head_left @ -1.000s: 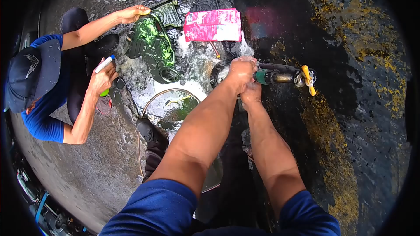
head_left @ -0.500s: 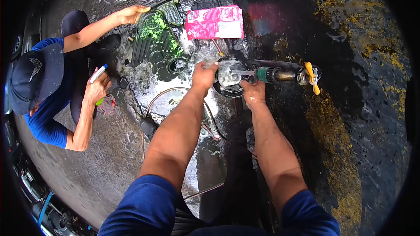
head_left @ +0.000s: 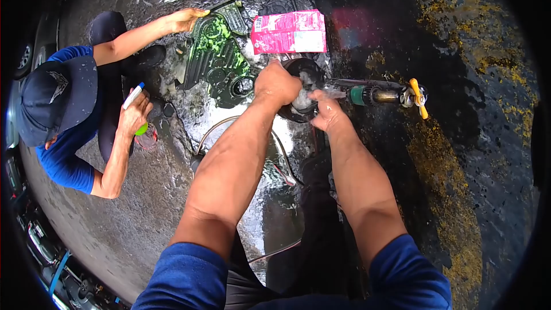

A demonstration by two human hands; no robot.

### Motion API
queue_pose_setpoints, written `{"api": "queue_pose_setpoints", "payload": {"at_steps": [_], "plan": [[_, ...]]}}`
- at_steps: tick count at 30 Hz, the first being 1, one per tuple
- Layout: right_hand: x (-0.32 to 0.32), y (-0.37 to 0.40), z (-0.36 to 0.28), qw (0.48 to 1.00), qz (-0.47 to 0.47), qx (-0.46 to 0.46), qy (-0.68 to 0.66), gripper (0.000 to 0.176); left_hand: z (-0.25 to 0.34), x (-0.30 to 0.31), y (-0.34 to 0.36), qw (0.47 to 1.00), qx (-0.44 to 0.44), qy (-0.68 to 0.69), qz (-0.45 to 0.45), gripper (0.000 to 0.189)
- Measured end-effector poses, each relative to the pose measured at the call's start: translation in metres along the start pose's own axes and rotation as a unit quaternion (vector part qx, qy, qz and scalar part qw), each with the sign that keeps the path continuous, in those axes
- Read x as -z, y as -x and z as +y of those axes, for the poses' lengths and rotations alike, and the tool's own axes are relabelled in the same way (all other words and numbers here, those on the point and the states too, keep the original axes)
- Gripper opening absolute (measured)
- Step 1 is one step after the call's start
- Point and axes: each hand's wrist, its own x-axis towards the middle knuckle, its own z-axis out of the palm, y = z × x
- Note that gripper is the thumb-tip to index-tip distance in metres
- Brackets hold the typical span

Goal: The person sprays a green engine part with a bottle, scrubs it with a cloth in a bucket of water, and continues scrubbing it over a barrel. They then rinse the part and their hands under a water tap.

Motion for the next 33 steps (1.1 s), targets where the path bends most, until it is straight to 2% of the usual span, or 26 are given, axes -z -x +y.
{"api": "queue_pose_setpoints", "payload": {"at_steps": [1, 3, 5, 6, 7, 8, 9, 10, 11, 13, 14, 15, 16, 17, 18, 19, 20, 21, 22, 23, 25, 27, 29, 30, 31, 33], "plan": [[-0.008, 0.010, -0.003, 0.998, 0.014, -0.010, 0.054, 0.048, -0.014, -0.005, -0.007, 1.000, 0.000, 0.000, 0.004, 0.056], [0.008, 0.000, -0.001, 0.997, -0.033, 0.013, 0.066, 0.044, -0.044, -0.019, -0.018, 0.965, 0.116, 0.220, -0.081, 0.040], [-0.001, 0.019, -0.018, 0.958, 0.035, 0.037, 0.283, 0.034, -0.072, -0.044, -0.013, 0.850, 0.201, 0.465, -0.144, 0.034], [-0.015, 0.035, -0.033, 0.920, 0.025, 0.009, 0.390, 0.029, -0.079, -0.058, -0.006, 0.813, 0.215, 0.519, -0.153, 0.035], [-0.013, 0.041, -0.033, 0.920, 0.028, 0.005, 0.390, 0.029, -0.082, -0.068, -0.003, 0.796, 0.228, 0.531, -0.183, 0.038], [-0.011, 0.046, -0.031, 0.779, 0.062, 0.166, 0.601, 0.030, -0.073, -0.071, 0.007, 0.760, 0.227, 0.584, -0.173, 0.038], [-0.008, 0.048, -0.030, 0.566, 0.089, 0.310, 0.758, 0.031, -0.064, -0.073, 0.016, 0.720, 0.227, 0.635, -0.163, 0.039], [-0.004, 0.048, -0.029, 0.565, 0.091, 0.306, 0.760, 0.031, -0.080, -0.103, 0.003, 0.669, 0.177, 0.701, -0.173, 0.041], [0.001, 0.047, -0.027, 0.605, 0.097, 0.327, 0.720, 0.036, -0.078, -0.111, 0.002, 0.662, 0.171, 0.714, -0.149, 0.041], [0.014, 0.042, -0.023, 0.677, 0.111, 0.366, 0.629, 0.051, -0.072, -0.123, -0.006, 0.680, 0.058, 0.725, -0.097, 0.043], [0.061, -0.014, -0.012, 0.822, 0.039, 0.330, 0.462, 0.062, -0.068, -0.121, -0.009, 0.679, 0.058, 0.725, -0.100, 0.043], [0.061, -0.013, -0.011, 0.822, 0.041, 0.331, 0.461, 0.062, -0.064, -0.112, -0.011, 0.742, 0.021, 0.666, -0.069, 0.044], [0.054, -0.010, -0.009, 0.882, -0.001, 0.345, 0.320, 0.062, -0.061, -0.103, -0.013, 0.799, -0.017, 0.600, -0.034, 0.046], [0.049, -0.010, -0.003, 0.921, -0.044, 0.349, 0.169, 0.061, -0.057, -0.094, -0.015, 0.800, -0.016, 0.598, -0.033, 0.046], [0.042, -0.016, -0.004, 0.948, -0.014, 0.315, 0.034, 0.046, -0.053, -0.085, -0.019, 0.878, -0.025, 0.479, -0.004, 0.049], [0.040, -0.024, 0.000, 0.949, -0.015, 0.314, 0.029, 0.046, -0.048, -0.074, -0.019, 0.937, -0.034, 0.348, 0.026, 0.054], [0.038, -0.033, 0.005, 0.969, 0.001, 0.247, -0.014, 0.042, -0.039, -0.061, -0.015, 0.967, -0.060, 0.238, 0.073, 0.057], [0.037, -0.040, 0.009, 0.982, 0.016, 0.180, -0.057, 0.038, -0.027, -0.048, -0.011, 0.967, -0.062, 0.236, 0.074, 0.057], [0.015, -0.021, 0.003, 0.990, -0.034, 0.118, -0.069, 0.032, -0.014, -0.033, -0.005, 0.984, -0.075, 0.143, 0.079, 0.059], [0.022, -0.048, 0.015, 0.988, 0.007, 0.129, -0.084, 0.033, -0.006, -0.022, -0.001, 0.992, -0.086, 0.049, 0.083, 0.061], [0.034, -0.059, 0.019, 0.992, 0.077, 0.099, 0.029, 0.035, -0.005, -0.008, -0.014, 0.998, -0.054, 0.027, 0.035, 0.064], [0.014, -0.034, 0.006, 0.990, 0.074, 0.119, 0.034, 0.040, -0.021, -0.009, -0.032, 0.997, 0.006, 0.071, -0.040, 0.061], [0.007, -0.025, -0.003, 0.986, 0.074, 0.140, 0.043, 0.045, -0.046, -0.030, -0.036, 0.992, 0.021, 0.115, -0.050, 0.053], [0.007, -0.027, -0.010, 0.952, 0.106, 0.216, 0.190, 0.051, -0.057, -0.046, -0.033, 0.948, 0.071, 0.306, -0.059, 0.052], [0.008, -0.028, -0.014, 0.889, 0.135, 0.284, 0.332, 0.057, -0.064, -0.055, -0.029, 0.864, 0.120, 0.484, -0.067, 0.051], [-0.005, -0.009, -0.023, 0.852, 0.127, 0.310, 0.402, 0.065, -0.068, -0.063, -0.020, 0.761, 0.171, 0.610, -0.143, 0.045]]}}
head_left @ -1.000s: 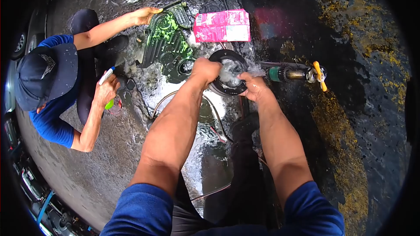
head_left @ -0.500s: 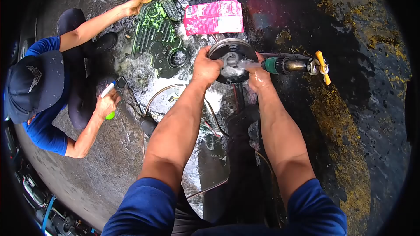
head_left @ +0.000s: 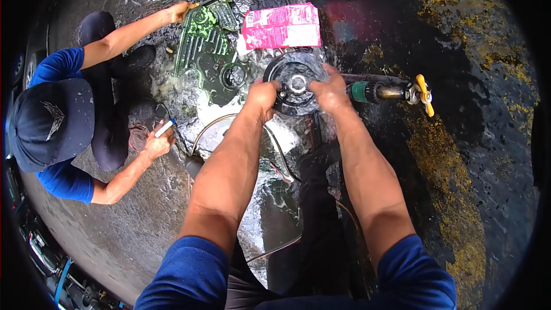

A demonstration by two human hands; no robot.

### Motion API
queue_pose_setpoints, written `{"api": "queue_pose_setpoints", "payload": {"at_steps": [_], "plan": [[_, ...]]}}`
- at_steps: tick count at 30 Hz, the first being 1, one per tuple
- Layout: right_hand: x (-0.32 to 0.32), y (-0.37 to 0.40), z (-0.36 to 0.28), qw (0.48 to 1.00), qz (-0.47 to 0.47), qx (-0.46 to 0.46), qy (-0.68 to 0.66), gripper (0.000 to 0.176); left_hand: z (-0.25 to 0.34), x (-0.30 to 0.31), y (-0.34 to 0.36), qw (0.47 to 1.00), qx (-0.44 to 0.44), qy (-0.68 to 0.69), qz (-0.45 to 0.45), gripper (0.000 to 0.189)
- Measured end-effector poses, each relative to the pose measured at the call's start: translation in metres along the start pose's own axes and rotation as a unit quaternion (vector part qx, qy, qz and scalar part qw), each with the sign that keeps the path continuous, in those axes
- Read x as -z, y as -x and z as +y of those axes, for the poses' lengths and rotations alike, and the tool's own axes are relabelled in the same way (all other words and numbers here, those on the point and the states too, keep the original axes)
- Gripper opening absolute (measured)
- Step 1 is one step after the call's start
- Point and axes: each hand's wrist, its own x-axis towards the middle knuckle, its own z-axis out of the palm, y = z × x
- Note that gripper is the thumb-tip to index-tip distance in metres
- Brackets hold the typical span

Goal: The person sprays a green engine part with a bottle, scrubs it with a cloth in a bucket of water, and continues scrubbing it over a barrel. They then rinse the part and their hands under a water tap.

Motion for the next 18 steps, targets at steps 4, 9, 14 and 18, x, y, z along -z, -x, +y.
{"api": "queue_pose_setpoints", "payload": {"at_steps": [4, 9, 14, 18], "plan": [[-0.007, 0.035, -0.001, 0.962, 0.070, 0.172, 0.202, 0.067, -0.016, -0.026, 0.016, 0.987, 0.008, 0.138, 0.085, 0.034], [0.000, 0.071, -0.013, 0.963, 0.076, 0.184, 0.180, 0.065, -0.060, -0.005, -0.023, 0.976, -0.059, 0.210, 0.019, 0.035], [0.032, 0.070, -0.037, 0.980, 0.003, 0.033, 0.198, 0.052, -0.040, -0.020, -0.019, 0.983, -0.177, 0.050, 0.005, 0.041], [0.044, 0.061, -0.013, 0.990, -0.029, -0.031, 0.133, 0.051, -0.024, -0.038, -0.027, 0.874, -0.385, -0.294, 0.033, 0.042]]}}
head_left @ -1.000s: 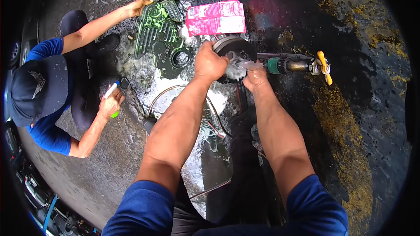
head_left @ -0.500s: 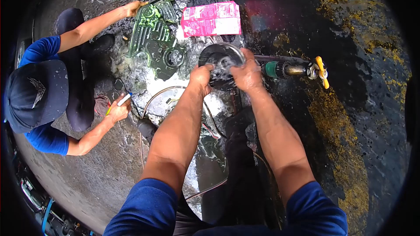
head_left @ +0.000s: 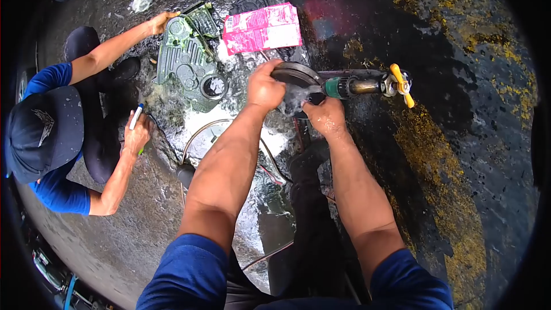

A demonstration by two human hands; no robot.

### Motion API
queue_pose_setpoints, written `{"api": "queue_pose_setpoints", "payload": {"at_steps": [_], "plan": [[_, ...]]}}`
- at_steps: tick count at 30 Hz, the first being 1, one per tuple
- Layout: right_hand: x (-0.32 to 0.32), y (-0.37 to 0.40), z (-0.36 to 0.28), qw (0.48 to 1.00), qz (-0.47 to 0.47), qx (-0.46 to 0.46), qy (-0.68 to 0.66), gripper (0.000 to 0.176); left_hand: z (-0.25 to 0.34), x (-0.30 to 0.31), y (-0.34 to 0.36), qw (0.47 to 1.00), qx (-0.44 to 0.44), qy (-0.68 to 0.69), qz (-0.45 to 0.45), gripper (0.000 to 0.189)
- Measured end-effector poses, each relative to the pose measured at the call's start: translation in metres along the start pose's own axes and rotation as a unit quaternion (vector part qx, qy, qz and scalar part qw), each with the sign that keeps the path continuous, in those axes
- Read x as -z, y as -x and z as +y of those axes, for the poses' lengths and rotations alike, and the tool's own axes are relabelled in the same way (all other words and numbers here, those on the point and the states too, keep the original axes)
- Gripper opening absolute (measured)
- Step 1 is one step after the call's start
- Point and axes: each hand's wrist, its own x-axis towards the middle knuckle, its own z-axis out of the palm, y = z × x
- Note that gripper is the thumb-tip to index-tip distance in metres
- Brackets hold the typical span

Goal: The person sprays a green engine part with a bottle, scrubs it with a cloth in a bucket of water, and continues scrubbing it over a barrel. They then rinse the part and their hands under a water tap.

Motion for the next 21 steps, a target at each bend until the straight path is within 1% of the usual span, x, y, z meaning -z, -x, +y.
{"api": "queue_pose_setpoints", "payload": {"at_steps": [1, 2, 3, 4, 5, 6, 7, 8, 9, 10, 11, 12, 13, 14, 15, 16, 17, 18, 19, 20, 21], "plan": [[0.000, 0.001, 0.003, 1.000, -0.015, -0.017, -0.022, 0.051, 0.027, 0.003, 0.000, 0.987, -0.107, -0.116, -0.032, 0.045], [-0.004, 0.001, 0.008, 0.999, -0.012, -0.017, -0.027, 0.051, 0.042, 0.003, 0.000, 0.948, -0.213, -0.230, -0.063, 0.047], [-0.012, 0.002, 0.015, 0.996, 0.073, 0.041, -0.003, 0.053, 0.044, 0.001, -0.004, 0.917, -0.289, -0.256, -0.098, 0.049], [-0.024, 0.001, 0.024, 0.983, 0.157, 0.097, 0.020, 0.056, 0.058, 0.000, 0.003, 0.895, -0.257, -0.328, -0.157, 0.046], [-0.035, -0.008, 0.035, 0.974, 0.153, 0.155, -0.069, 0.060, 0.075, -0.003, 0.013, 0.859, -0.254, -0.393, -0.206, 0.047], [-0.038, -0.004, 0.037, 0.982, 0.153, 0.110, -0.016, 0.063, 0.085, -0.004, 0.021, 0.816, -0.249, -0.456, -0.253, 0.048], [-0.042, 0.004, 0.039, 0.979, 0.166, 0.104, -0.054, 0.059, 0.085, -0.004, 0.025, 0.812, -0.250, -0.462, -0.255, 0.048], [-0.045, 0.011, 0.041, 0.974, 0.183, 0.098, -0.090, 0.056, 0.083, -0.004, 0.027, 0.794, -0.276, -0.467, -0.273, 0.050], [-0.049, 0.014, 0.042, 0.973, 0.188, 0.099, -0.095, 0.056, 0.082, -0.002, 0.027, 0.776, -0.303, -0.471, -0.289, 0.052], [-0.053, 0.022, 0.041, 0.970, 0.199, 0.060, -0.126, 0.049, 0.076, 0.002, 0.030, 0.772, -0.304, -0.474, -0.295, 0.052], [-0.056, 0.029, 0.039, 0.964, 0.211, 0.021, -0.158, 0.043, 0.071, 0.006, 0.030, 0.800, -0.321, -0.429, -0.270, 0.053], [-0.058, 0.032, 0.041, 0.962, 0.217, 0.019, -0.165, 0.043, 0.067, 0.009, 0.029, 0.824, -0.339, -0.383, -0.245, 0.054], [-0.060, 0.035, 0.045, 0.952, 0.225, 0.044, -0.203, 0.038, 0.059, 0.009, 0.027, 0.847, -0.361, -0.333, -0.206, 0.054], [-0.061, 0.038, 0.042, 0.940, 0.234, 0.070, -0.239, 0.034, 0.054, 0.008, 0.024, 0.841, -0.367, -0.336, -0.211, 0.054], [-0.064, 0.043, 0.040, 0.919, 0.266, 0.086, -0.277, 0.029, 0.049, 0.006, 0.021, 0.874, -0.348, -0.281, -0.189, 0.060], [-0.064, 0.048, 0.034, 0.916, 0.272, 0.086, -0.281, 0.029, 0.050, 0.004, 0.020, 0.904, -0.326, -0.222, -0.166, 0.067], [-0.064, 0.053, 0.030, 0.888, 0.279, 0.069, -0.360, 0.029, 0.053, 0.004, 0.022, 0.928, -0.275, -0.190, -0.165, 0.068], [-0.062, 0.058, 0.027, 0.852, 0.284, 0.052, -0.437, 0.029, 0.047, 0.004, 0.020, 0.925, -0.280, -0.189, -0.173, 0.068], [-0.058, 0.067, 0.025, 0.830, 0.258, -0.003, -0.494, 0.036, 0.032, 0.003, 0.017, 0.965, -0.096, -0.093, -0.227, 0.064], [-0.053, 0.077, 0.018, 0.827, 0.266, -0.004, -0.495, 0.036, 0.038, 0.005, 0.016, 0.958, 0.093, 0.005, -0.270, 0.059], [-0.047, 0.085, 0.009, 0.794, 0.254, -0.021, -0.551, 0.039, 0.043, 0.009, 0.019, 0.926, 0.109, 0.117, -0.341, 0.051]]}}
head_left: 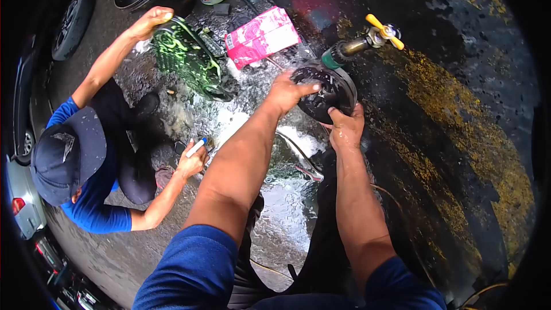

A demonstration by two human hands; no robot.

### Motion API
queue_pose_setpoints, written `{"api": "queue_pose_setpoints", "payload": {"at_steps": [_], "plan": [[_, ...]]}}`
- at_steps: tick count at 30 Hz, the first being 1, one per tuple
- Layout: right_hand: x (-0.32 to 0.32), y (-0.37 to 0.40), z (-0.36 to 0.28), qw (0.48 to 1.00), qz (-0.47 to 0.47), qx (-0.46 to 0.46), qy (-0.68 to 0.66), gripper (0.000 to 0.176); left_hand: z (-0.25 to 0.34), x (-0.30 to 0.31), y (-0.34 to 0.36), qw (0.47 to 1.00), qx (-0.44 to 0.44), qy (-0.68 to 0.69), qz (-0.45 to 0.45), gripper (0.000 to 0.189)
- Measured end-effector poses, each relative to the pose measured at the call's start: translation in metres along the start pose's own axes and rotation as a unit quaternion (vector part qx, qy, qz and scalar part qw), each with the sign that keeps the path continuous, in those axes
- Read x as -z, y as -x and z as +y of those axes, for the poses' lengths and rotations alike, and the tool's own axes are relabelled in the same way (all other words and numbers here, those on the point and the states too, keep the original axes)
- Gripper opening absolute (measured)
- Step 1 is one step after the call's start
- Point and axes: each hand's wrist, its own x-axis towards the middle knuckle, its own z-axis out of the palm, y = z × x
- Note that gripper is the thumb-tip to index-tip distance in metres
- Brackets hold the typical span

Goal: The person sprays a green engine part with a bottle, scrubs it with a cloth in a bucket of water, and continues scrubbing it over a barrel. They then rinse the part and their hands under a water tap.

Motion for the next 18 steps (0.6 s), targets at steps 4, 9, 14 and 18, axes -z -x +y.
{"api": "queue_pose_setpoints", "payload": {"at_steps": [4, 9, 14, 18], "plan": [[0.019, -0.015, 0.015, 0.995, -0.040, -0.038, -0.087, 0.046, -0.023, -0.012, -0.001, 0.989, 0.017, 0.146, 0.014, 0.046], [0.030, -0.029, -0.005, 0.994, -0.061, -0.014, 0.095, 0.049, 0.025, -0.014, 0.001, 0.928, -0.117, -0.349, 0.057, 0.046], [0.016, -0.049, -0.001, 0.865, -0.082, 0.139, 0.476, 0.059, 0.068, -0.047, 0.007, 0.737, -0.166, -0.653, -0.050, 0.043], [0.014, -0.041, 0.004, 0.890, -0.086, 0.160, 0.418, 0.051, 0.048, -0.035, 0.011, 0.751, -0.244, -0.612, 0.049, 0.050]]}}
